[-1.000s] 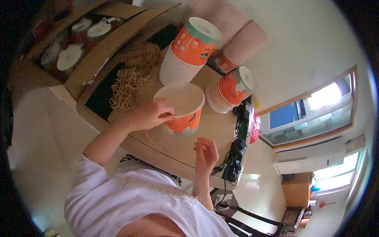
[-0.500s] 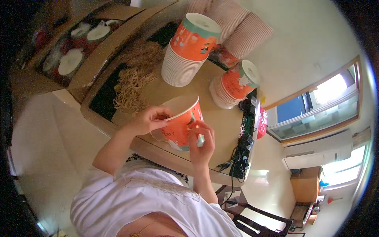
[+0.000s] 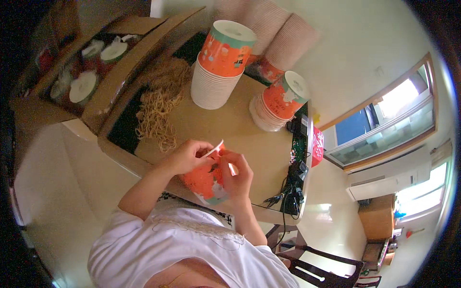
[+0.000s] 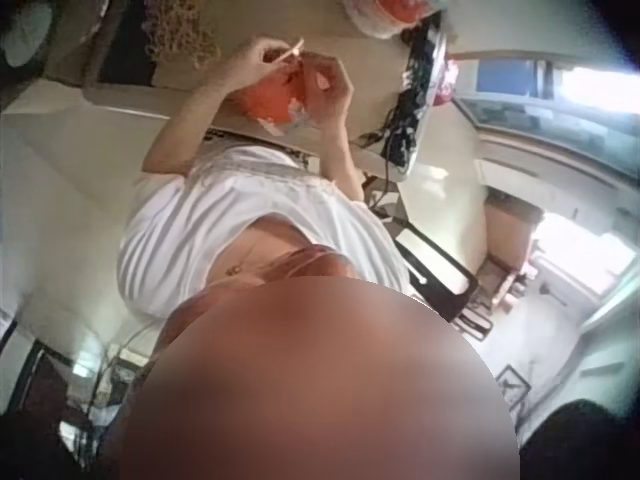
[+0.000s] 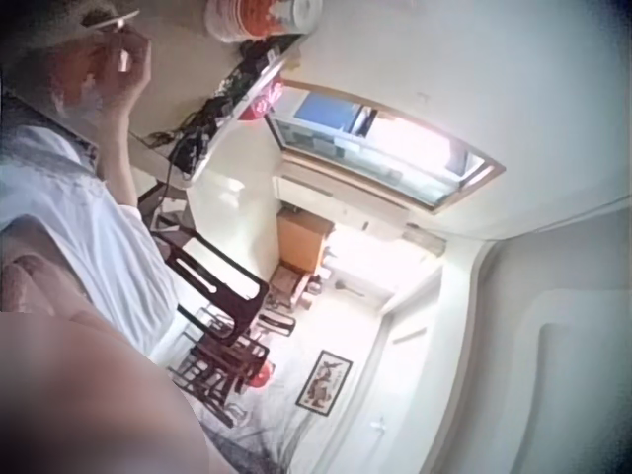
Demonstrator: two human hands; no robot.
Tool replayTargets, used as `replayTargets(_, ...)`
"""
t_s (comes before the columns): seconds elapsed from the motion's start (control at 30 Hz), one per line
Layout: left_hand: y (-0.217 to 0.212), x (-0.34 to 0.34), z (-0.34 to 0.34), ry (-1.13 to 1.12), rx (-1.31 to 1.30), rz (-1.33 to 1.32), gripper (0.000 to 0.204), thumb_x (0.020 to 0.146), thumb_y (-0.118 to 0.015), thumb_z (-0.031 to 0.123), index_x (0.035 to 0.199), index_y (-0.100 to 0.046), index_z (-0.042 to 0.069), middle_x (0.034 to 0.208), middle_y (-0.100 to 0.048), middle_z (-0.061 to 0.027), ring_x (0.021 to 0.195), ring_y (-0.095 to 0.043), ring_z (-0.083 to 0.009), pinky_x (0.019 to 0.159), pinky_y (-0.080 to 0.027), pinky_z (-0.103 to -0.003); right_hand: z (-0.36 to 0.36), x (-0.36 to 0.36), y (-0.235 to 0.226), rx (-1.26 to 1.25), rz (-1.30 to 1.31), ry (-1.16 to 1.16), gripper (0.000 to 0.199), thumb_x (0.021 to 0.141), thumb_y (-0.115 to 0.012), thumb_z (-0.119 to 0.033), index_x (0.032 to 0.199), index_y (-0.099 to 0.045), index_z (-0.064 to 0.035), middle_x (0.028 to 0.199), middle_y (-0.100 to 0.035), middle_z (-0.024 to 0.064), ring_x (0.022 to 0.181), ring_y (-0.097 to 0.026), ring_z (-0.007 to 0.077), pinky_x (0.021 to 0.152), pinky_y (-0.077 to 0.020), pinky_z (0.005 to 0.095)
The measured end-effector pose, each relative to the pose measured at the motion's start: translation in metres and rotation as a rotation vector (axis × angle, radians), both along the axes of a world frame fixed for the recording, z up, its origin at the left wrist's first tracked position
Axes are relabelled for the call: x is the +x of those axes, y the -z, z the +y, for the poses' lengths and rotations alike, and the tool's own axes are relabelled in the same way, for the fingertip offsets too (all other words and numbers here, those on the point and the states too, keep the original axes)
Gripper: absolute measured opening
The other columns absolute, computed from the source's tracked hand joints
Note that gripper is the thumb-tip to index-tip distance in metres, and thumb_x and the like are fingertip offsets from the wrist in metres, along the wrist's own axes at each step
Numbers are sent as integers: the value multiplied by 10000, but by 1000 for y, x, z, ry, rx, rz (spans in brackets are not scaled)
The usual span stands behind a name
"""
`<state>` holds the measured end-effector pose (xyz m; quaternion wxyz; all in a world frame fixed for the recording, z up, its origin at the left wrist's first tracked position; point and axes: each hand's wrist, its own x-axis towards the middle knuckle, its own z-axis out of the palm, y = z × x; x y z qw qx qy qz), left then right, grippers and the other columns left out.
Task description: Securing rubber bands onto the rims of paper bowls for packaging.
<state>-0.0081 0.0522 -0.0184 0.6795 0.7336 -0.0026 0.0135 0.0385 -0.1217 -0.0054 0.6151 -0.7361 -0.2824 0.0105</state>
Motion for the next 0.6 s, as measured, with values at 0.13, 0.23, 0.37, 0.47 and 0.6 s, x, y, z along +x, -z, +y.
replayTargets(0.13, -18, -9, -3, -71, 0, -31, 165, 841, -637, 34, 996, -639, -22, 844, -680, -61, 776, -617, -97, 700, -500, -262, -2, 4, -6, -69, -151, 49, 90, 841, -608, 40, 928, -612, 15, 1034, -660, 103, 911, -623, 135, 834, -497, 269)
replayTargets(0.23, -28, -19, -8, -116, 62, -36, 154, 850, -630, 25, 992, -629, -36, 872, -676, -61, 793, -605, -87, 707, -497, -247, 4, -4, -22, -210, -231, 50, 101, 804, -616, 60, 892, -622, 12, 1035, -659, 114, 906, -634, 149, 826, -497, 261)
replayTargets(0.37, -32, -21, -11, -151, 96, -20, 167, 859, -625, 38, 1005, -616, -44, 860, -672, -88, 799, -615, -91, 709, -505, -256, 10, -8, -28, -228, -277, 69, 92, 773, -632, 61, 850, -620, 12, 1019, -663, 126, 904, -643, 184, 809, -499, 273)
replayTargets(0.47, -18, -18, -14, -214, 107, -142, 238, 878, -639, 212, 976, -645, -5, 735, -667, -118, 629, -631, -179, 606, -484, -309, 13, -11, -31, -219, -339, 71, 101, 766, -643, 52, 852, -619, 5, 1000, -670, 131, 900, -647, 214, 799, -497, 296)
replayTargets(0.6, -21, -18, -16, -231, 157, -158, 234, 869, -639, 201, 986, -644, -1, 761, -668, -148, 653, -647, -242, 628, -494, -338, 12, -10, -29, -222, -335, 89, 91, 763, -653, 38, 841, -627, -2, 984, -675, 134, 907, -647, 227, 806, -490, 314)
